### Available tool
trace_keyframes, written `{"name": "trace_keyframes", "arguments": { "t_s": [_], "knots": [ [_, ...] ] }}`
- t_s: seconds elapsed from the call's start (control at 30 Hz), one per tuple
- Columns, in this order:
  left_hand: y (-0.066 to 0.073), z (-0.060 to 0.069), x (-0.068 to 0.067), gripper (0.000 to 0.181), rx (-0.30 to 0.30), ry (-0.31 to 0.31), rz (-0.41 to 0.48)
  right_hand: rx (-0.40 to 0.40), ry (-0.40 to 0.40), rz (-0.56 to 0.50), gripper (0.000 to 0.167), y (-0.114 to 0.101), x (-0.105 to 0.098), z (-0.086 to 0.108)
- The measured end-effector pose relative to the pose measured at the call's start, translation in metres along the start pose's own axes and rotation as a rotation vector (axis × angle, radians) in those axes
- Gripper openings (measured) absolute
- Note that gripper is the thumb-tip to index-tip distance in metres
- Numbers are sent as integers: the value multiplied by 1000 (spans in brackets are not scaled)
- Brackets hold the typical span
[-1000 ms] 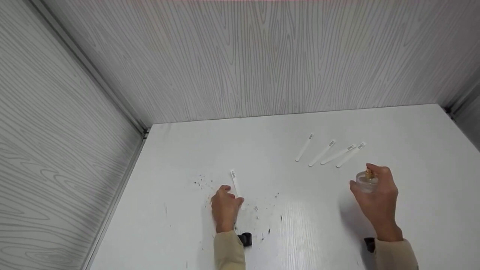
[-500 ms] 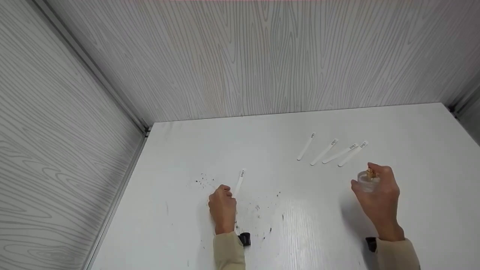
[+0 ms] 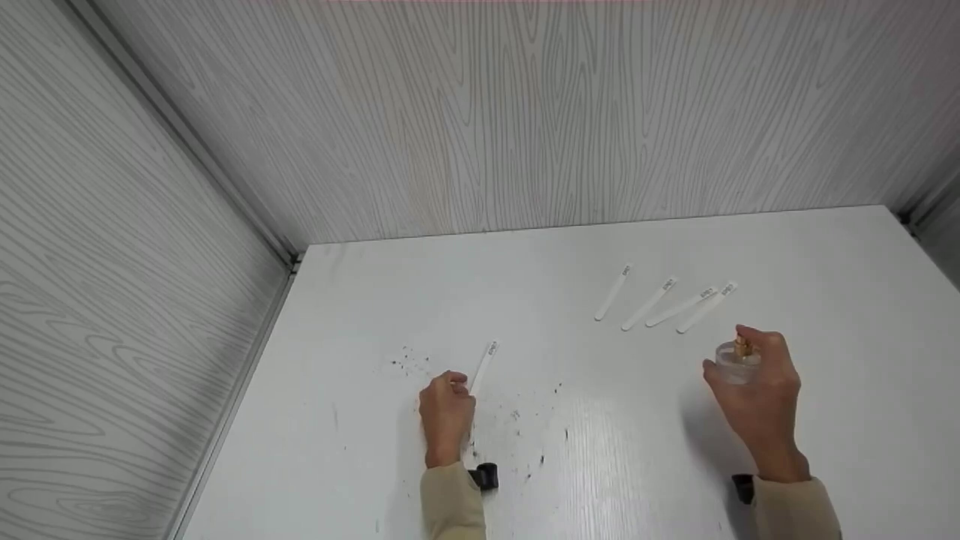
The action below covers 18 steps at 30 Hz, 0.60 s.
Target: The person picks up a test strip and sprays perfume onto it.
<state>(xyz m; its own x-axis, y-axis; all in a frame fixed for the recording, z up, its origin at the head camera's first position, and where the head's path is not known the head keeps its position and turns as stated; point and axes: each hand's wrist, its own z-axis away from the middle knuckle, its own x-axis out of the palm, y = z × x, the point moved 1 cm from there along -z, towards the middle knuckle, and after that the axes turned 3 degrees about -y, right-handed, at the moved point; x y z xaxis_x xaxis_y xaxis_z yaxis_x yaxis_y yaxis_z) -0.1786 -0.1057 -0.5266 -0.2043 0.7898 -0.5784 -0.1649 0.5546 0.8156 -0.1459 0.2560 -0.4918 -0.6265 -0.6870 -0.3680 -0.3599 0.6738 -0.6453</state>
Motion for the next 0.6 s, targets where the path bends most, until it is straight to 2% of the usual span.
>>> {"name": "trace_keyframes", "arguments": {
  "t_s": [0.2, 0.4, 0.5, 0.6],
  "knots": [
    [-2, 1, 3, 18, 33, -62, 16, -21, 4, -5, 58, 2, 1, 0],
    [0, 0, 2, 16, 64, -142, 103, -19, 6, -12, 58, 2, 0, -1],
    [4, -2, 1, 20, 43, -191, 178, -10, 1, -16, 59, 1, 0, -1],
    [7, -2, 3, 24, -5, -247, 293, -9, 0, -17, 59, 1, -1, 0]
  ]
}}
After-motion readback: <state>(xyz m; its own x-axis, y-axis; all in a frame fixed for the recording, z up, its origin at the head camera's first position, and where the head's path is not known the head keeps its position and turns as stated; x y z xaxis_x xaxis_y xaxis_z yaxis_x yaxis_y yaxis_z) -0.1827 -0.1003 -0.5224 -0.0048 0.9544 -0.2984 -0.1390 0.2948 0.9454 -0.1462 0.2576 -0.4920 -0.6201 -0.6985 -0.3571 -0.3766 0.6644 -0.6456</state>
